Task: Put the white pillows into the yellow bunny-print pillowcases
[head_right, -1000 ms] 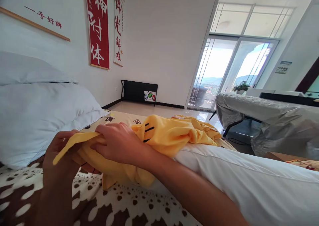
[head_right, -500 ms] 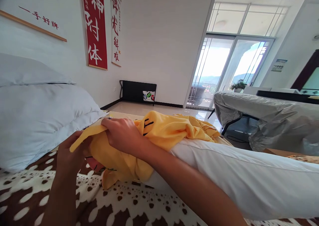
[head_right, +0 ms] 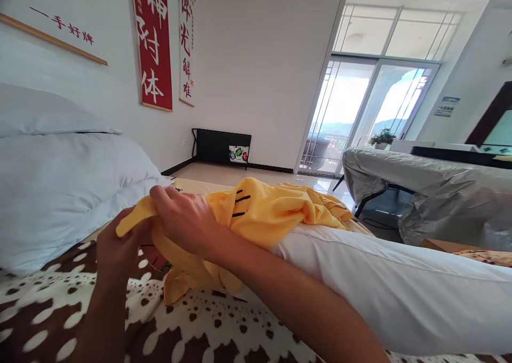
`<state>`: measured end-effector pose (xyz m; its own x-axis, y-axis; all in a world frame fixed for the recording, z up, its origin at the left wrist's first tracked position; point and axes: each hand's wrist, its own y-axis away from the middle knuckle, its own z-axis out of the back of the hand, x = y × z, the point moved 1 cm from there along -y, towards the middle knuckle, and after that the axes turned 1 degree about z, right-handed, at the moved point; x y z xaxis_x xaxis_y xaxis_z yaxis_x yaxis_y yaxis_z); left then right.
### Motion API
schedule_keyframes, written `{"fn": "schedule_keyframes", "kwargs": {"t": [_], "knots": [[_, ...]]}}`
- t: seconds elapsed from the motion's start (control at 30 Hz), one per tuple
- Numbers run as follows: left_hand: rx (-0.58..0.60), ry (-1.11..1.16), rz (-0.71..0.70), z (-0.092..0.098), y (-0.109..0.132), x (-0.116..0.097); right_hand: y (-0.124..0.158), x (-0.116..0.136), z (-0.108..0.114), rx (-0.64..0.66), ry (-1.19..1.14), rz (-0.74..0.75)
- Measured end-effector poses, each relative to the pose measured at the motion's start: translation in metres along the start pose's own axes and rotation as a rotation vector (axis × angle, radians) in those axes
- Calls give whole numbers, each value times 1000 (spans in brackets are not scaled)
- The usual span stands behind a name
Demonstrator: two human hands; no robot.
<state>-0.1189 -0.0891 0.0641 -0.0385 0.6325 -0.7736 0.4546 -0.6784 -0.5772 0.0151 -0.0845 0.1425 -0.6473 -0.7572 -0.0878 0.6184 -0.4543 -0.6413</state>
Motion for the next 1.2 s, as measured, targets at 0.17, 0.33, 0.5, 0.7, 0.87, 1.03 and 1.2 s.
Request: {"fn": "schedule_keyframes", "kwargs": {"t": [0.17, 0.33, 0.5, 0.7, 0.87, 1.03, 1.2], "knots": [[289, -117, -9, 1, -5, 13, 3, -19, 15, -114, 200, 107], [352, -145, -50, -3, -2, 20, 4, -34, 22, -240, 186, 115], [145, -21, -4, -15, 7, 21, 7, -34, 29, -318, 115, 115], [-55, 283, 137, -26, 6, 27, 8, -24, 46, -233, -164, -51], [13, 360, 239, -33, 6, 36, 8, -24, 47, -159, -362, -80], [285, 165, 257, -18, 1, 45, 7, -29, 42, -180, -337, -101], [674, 149, 449, -2, -2, 49, 4, -34, 40, -174, -302, -128]]}}
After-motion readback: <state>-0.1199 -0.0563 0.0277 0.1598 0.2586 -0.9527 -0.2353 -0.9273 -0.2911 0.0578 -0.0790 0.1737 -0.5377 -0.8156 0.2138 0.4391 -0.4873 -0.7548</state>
